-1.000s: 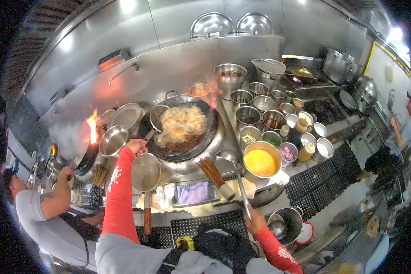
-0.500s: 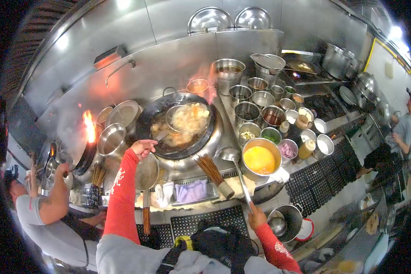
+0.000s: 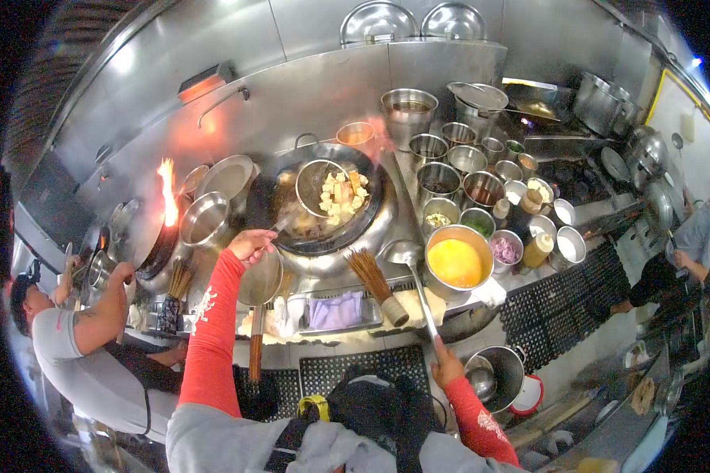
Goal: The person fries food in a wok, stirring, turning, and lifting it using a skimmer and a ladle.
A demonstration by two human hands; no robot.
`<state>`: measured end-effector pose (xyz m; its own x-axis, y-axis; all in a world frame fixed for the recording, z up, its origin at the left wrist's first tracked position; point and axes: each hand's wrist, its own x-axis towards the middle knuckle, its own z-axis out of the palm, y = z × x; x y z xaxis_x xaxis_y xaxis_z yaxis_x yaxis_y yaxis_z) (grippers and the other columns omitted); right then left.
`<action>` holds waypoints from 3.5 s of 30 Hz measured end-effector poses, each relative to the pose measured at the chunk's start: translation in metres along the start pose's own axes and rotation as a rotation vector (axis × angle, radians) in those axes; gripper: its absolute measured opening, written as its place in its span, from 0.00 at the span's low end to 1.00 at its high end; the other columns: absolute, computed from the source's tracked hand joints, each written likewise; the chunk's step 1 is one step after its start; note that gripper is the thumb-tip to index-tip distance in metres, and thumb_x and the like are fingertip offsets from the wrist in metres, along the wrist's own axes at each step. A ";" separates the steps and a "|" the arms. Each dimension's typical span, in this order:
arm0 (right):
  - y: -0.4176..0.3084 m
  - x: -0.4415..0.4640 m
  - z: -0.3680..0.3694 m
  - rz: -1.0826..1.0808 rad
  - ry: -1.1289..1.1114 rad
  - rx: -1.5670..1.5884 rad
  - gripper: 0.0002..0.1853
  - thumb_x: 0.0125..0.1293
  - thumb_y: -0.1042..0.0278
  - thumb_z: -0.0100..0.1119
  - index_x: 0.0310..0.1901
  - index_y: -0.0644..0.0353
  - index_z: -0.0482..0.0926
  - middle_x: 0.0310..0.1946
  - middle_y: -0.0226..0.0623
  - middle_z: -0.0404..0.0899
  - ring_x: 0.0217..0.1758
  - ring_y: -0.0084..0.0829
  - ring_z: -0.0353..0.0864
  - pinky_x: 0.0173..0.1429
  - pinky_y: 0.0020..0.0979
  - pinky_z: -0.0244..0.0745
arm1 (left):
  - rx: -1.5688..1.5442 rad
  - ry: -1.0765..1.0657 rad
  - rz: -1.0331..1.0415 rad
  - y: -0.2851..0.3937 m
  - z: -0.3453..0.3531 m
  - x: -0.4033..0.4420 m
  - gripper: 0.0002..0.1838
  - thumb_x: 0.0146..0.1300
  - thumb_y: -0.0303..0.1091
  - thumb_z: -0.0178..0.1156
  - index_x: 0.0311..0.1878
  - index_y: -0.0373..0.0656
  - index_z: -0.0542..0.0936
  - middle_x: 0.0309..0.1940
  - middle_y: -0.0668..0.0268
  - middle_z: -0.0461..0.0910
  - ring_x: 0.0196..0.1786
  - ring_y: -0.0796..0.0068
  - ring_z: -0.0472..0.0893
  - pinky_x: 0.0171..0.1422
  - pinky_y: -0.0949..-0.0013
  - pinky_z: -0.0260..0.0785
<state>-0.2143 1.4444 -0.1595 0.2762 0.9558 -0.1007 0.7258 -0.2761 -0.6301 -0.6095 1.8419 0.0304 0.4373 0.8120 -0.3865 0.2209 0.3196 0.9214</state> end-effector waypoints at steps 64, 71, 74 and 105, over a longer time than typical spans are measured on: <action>0.015 -0.006 0.006 -0.073 0.064 -0.077 0.37 0.52 0.69 0.59 0.66 0.55 0.61 0.48 0.50 0.71 0.49 0.51 0.73 0.51 0.44 0.72 | 0.417 0.400 0.084 -0.020 0.005 -0.102 0.20 0.57 0.30 0.51 0.53 0.39 0.77 0.22 0.63 0.81 0.14 0.81 0.69 0.17 0.76 0.61; 0.008 -0.012 0.004 -0.055 0.099 -0.059 0.33 0.52 0.68 0.60 0.62 0.59 0.65 0.49 0.51 0.71 0.50 0.51 0.72 0.54 0.43 0.70 | 1.186 0.558 0.582 -0.016 0.017 -0.081 0.16 0.54 0.28 0.52 0.46 0.39 0.80 0.26 0.54 0.81 0.29 0.63 0.83 0.38 0.63 0.74; 0.005 -0.011 0.006 -0.154 0.220 -0.118 0.30 0.53 0.69 0.60 0.60 0.62 0.68 0.50 0.52 0.71 0.50 0.53 0.71 0.57 0.43 0.68 | 1.194 0.581 0.671 -0.009 0.029 -0.074 0.17 0.53 0.26 0.51 0.46 0.38 0.80 0.25 0.56 0.82 0.29 0.68 0.83 0.40 0.65 0.74; 0.084 0.182 0.270 -0.247 -0.260 -0.705 0.18 0.59 0.48 0.50 0.37 0.52 0.82 0.43 0.36 0.80 0.46 0.36 0.78 0.47 0.42 0.71 | -0.821 0.425 0.097 -0.076 -0.204 -0.092 0.09 0.62 0.29 0.51 0.44 0.37 0.72 0.35 0.60 0.79 0.25 0.83 0.74 0.22 0.85 0.64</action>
<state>-0.2725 1.6227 -0.4385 -0.0382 0.9666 -0.2533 0.9991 0.0317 -0.0297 -0.8448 1.8425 0.0041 0.0293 0.9121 -0.4090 -0.5573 0.3546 0.7508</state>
